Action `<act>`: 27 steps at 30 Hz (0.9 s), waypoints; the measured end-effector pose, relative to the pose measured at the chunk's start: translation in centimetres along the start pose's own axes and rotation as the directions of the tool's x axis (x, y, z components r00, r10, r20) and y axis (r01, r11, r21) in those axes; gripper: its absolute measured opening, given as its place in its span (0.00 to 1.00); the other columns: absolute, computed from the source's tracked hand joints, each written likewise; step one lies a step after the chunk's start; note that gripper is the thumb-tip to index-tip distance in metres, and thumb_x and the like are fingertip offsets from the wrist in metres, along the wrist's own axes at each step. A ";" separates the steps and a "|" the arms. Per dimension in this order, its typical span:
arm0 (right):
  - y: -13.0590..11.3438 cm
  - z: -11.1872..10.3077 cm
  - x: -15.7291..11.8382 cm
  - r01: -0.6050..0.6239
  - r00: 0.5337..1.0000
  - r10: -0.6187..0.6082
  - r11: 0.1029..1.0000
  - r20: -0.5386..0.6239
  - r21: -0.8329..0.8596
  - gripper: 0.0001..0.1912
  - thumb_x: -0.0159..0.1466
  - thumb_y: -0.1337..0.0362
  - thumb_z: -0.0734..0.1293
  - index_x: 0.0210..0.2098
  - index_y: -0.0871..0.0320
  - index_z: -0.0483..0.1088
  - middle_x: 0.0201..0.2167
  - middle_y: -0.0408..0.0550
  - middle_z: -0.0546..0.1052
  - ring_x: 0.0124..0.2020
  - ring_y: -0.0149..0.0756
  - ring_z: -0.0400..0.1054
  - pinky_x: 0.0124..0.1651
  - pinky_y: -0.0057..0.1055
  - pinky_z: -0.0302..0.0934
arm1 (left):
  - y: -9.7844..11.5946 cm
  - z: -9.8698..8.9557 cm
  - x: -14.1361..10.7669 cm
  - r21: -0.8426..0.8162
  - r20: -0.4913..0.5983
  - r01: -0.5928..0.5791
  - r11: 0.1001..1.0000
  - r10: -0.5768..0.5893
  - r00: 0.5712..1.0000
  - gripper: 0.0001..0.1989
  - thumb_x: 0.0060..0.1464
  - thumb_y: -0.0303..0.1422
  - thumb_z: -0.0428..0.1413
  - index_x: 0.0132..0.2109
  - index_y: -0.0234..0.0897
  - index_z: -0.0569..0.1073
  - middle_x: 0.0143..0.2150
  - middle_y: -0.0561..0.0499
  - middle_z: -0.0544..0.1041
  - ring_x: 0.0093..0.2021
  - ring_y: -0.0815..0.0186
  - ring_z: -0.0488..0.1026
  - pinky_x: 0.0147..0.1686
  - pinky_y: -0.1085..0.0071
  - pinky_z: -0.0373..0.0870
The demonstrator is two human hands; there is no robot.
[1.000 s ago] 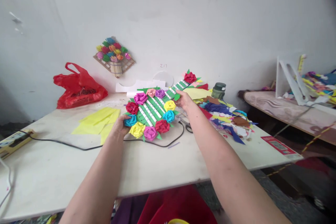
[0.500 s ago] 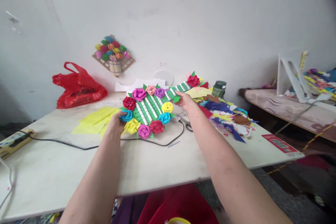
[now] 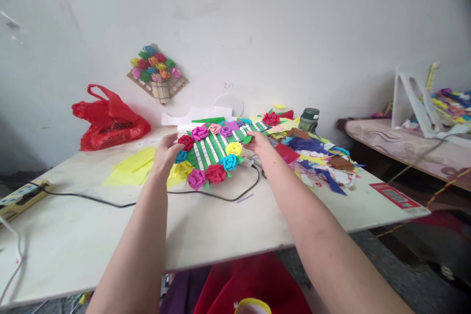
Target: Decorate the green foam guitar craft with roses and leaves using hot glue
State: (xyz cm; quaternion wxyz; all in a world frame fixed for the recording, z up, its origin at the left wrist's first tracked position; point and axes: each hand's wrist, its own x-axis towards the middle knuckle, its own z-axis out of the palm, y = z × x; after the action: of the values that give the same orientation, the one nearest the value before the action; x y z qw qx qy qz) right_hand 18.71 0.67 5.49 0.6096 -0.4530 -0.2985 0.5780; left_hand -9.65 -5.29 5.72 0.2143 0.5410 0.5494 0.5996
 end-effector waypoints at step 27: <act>5.5 2.7 -1.2 0.300 0.912 -0.248 0.946 -0.327 0.121 0.08 0.48 0.67 0.66 0.30 0.59 0.68 0.18 0.42 0.73 0.21 0.34 0.69 0.23 0.26 0.64 | 3.3 17.6 -8.9 -0.704 0.365 0.665 0.248 -0.677 0.639 0.07 0.53 0.28 0.53 0.28 0.34 0.68 0.23 0.53 0.68 0.19 0.75 0.64 0.21 0.77 0.60</act>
State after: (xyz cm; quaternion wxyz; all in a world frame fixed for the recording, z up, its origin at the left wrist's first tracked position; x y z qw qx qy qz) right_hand 13.73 -0.38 1.82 0.7597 -0.4377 -0.2108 0.4322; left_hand 9.90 -6.34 1.62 0.6597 0.0951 0.4000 0.6291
